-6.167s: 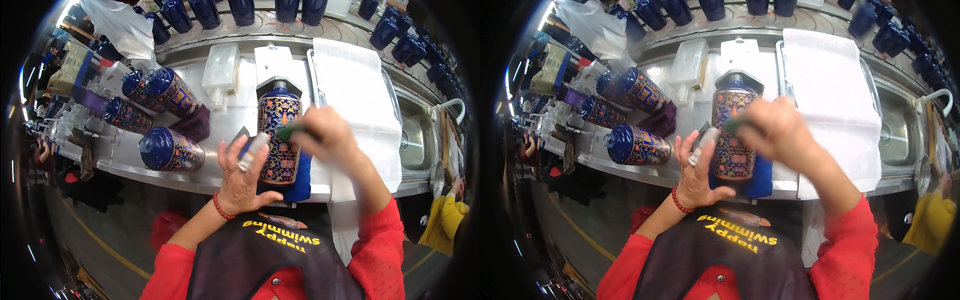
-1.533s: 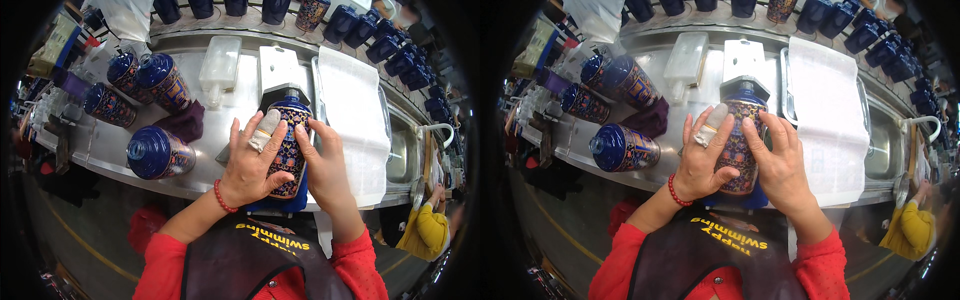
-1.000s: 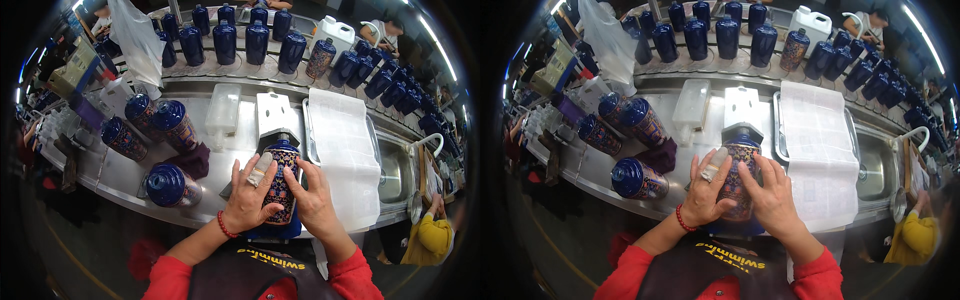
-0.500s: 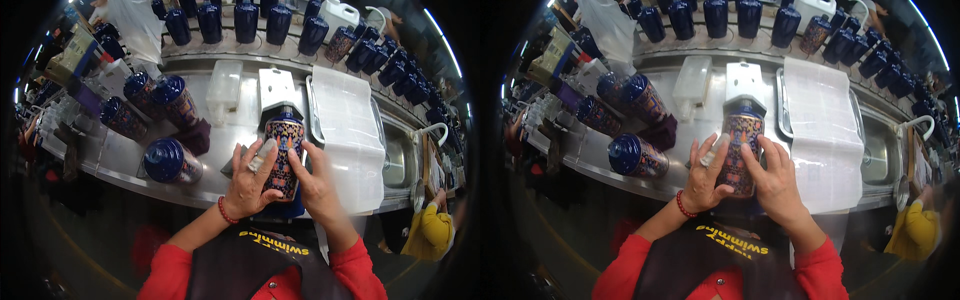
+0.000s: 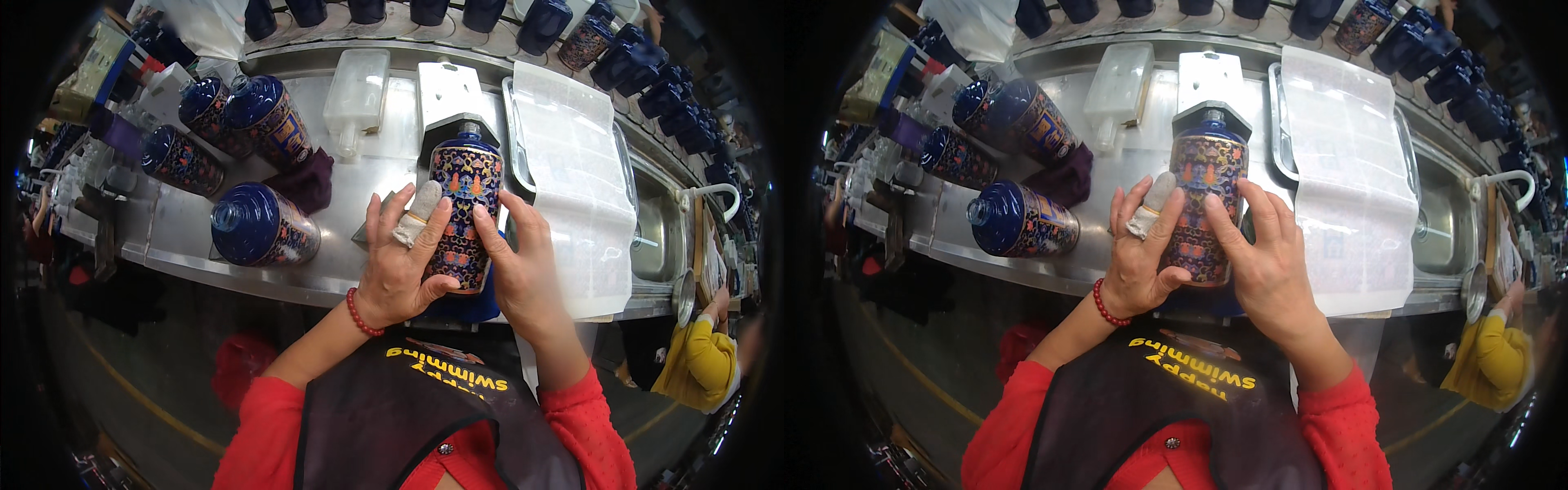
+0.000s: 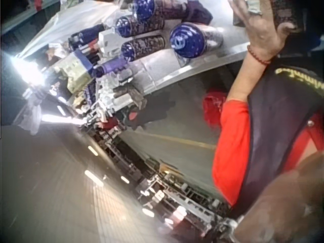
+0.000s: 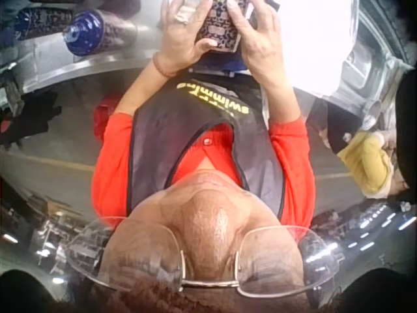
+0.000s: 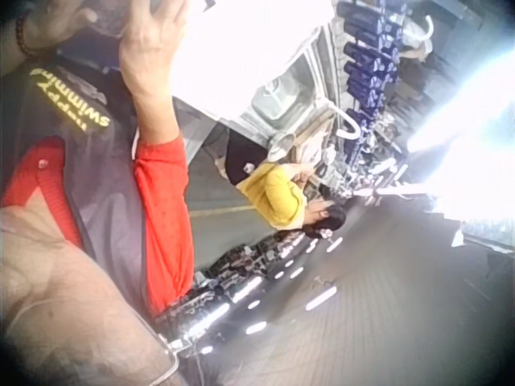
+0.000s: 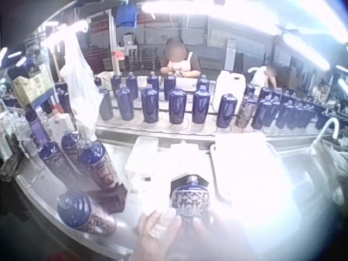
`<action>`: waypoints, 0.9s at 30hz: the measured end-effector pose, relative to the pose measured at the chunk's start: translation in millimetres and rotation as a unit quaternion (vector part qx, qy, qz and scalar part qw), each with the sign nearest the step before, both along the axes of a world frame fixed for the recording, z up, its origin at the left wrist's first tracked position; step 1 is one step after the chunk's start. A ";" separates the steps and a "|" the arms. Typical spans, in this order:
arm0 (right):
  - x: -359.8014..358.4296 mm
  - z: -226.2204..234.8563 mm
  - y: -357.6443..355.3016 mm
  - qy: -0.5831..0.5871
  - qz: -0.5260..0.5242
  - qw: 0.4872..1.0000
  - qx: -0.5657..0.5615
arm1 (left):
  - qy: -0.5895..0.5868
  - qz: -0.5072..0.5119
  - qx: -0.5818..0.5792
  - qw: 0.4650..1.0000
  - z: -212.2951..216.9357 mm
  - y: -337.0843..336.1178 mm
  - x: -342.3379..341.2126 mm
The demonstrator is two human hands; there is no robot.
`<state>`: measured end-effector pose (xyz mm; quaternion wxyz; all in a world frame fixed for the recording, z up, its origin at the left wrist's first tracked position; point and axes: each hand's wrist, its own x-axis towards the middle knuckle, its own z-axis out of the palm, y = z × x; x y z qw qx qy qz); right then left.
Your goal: The person retrieves a wooden tray and a green polishing pad from a sink area, then uses the pad to polish a decorative blue ceramic vase on a rotating stand. The person rotates the vase and continues polishing its surface with the pad.
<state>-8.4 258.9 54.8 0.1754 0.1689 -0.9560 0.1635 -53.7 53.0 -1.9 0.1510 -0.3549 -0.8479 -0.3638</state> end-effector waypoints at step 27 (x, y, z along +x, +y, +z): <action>1.9 2.2 -7.3 -0.012 -0.017 1.000 -0.006 | 0.034 -0.021 -0.029 0.999 6.6 -6.8 -7.6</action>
